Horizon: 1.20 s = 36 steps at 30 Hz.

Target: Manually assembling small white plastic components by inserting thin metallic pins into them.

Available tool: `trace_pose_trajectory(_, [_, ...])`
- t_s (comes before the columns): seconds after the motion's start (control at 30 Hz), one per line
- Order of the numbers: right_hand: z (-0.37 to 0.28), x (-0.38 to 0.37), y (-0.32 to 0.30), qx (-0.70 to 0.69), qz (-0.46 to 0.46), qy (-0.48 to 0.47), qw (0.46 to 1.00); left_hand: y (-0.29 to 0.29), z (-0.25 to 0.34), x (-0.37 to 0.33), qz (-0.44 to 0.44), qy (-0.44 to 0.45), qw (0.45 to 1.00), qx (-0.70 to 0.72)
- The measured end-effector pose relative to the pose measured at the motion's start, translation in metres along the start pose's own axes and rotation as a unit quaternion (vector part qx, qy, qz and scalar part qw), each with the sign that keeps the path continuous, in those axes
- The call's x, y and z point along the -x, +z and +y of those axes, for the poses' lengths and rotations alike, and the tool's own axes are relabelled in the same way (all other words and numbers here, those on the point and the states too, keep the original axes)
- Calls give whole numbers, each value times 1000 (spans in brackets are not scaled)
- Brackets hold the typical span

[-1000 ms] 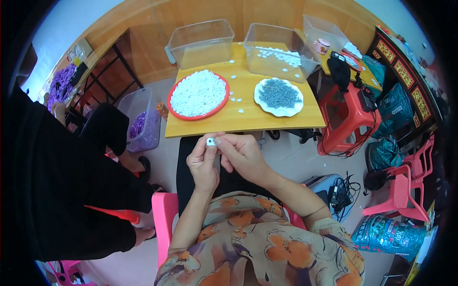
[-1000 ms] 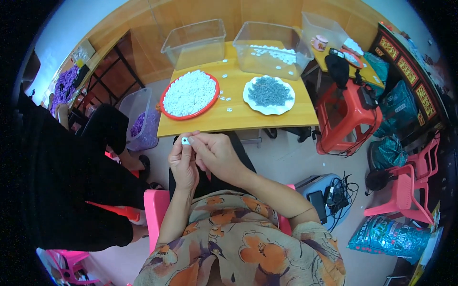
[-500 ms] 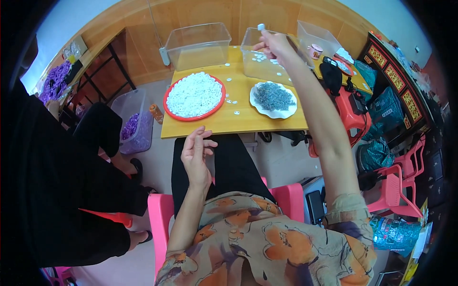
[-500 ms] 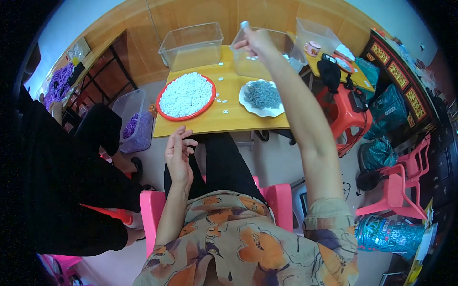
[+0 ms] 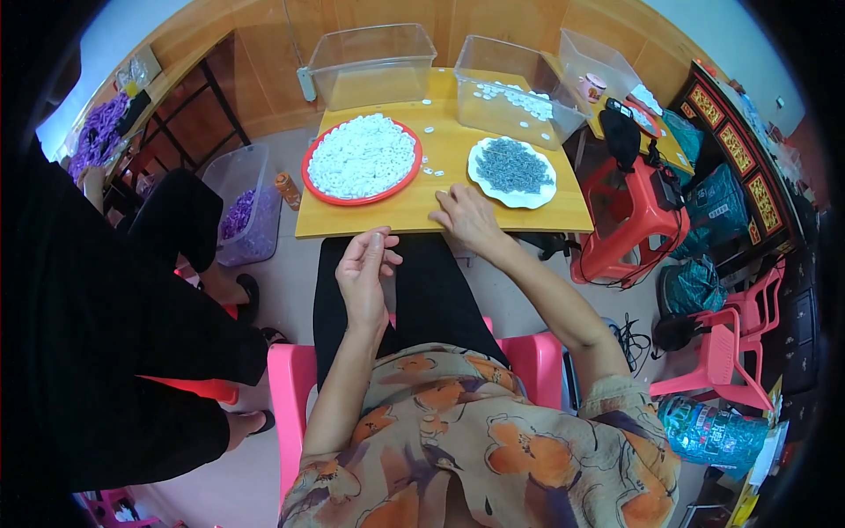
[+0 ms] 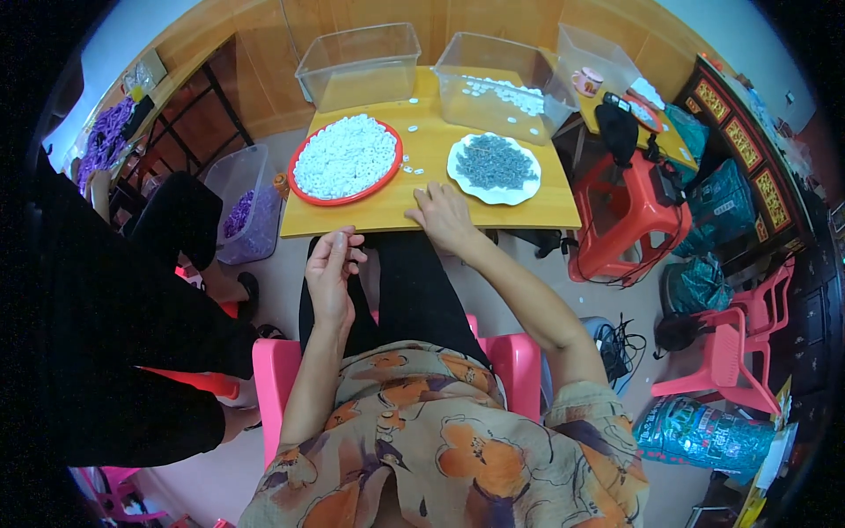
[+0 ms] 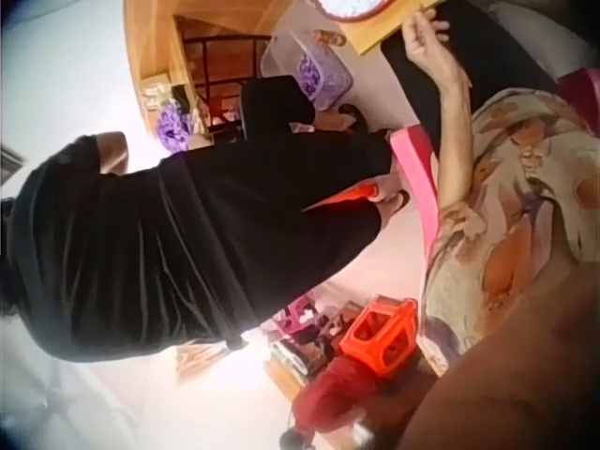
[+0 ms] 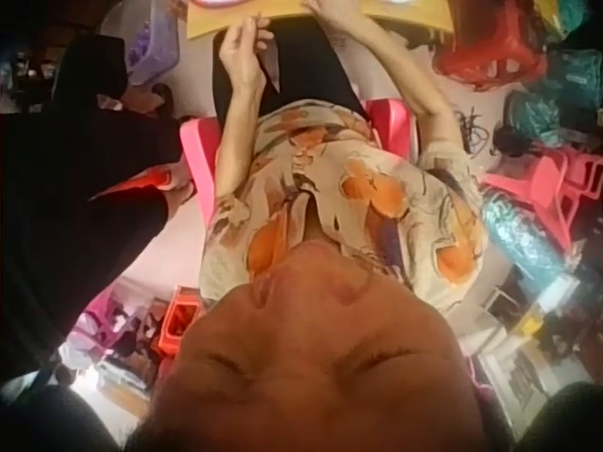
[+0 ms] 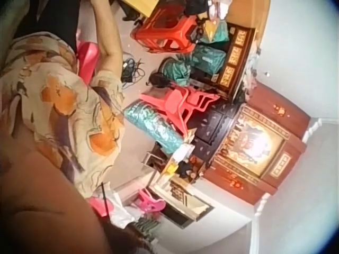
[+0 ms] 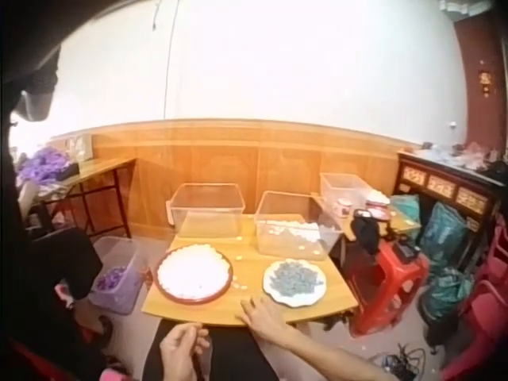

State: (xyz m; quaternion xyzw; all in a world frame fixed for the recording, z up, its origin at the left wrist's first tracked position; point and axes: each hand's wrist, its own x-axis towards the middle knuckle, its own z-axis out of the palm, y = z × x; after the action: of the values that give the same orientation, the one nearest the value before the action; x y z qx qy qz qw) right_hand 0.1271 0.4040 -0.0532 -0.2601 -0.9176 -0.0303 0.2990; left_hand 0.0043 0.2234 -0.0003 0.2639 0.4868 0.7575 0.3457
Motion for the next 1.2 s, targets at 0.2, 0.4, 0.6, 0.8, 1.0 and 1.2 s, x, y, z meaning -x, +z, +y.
trace_pose_trajectory(0.2, [-14,17,-5,-29,40,-28,998,-5,-25,-4,-22,-62,998,-20])
trace_pose_trajectory(0.4, [-20,25,2,-95,66,-89,989,-2,-60,-4,-80,-208,975,-27])
trace_pose_trajectory(0.6, [-66,26,-46,-122,104,-130,978,-2,-71,-4,-53,-273,945,172])
trace_pose_trajectory(0.8, [-72,33,-57,-134,123,-93,979,0,-70,0,-28,-291,929,227])
trace_pose_trajectory(1.0, [54,21,-59,-32,117,118,985,-8,-61,-3,-26,-303,935,184])
trace_pose_trajectory(1.2, [116,15,-68,18,-89,271,958,-1,-51,-2,-82,-267,947,158])
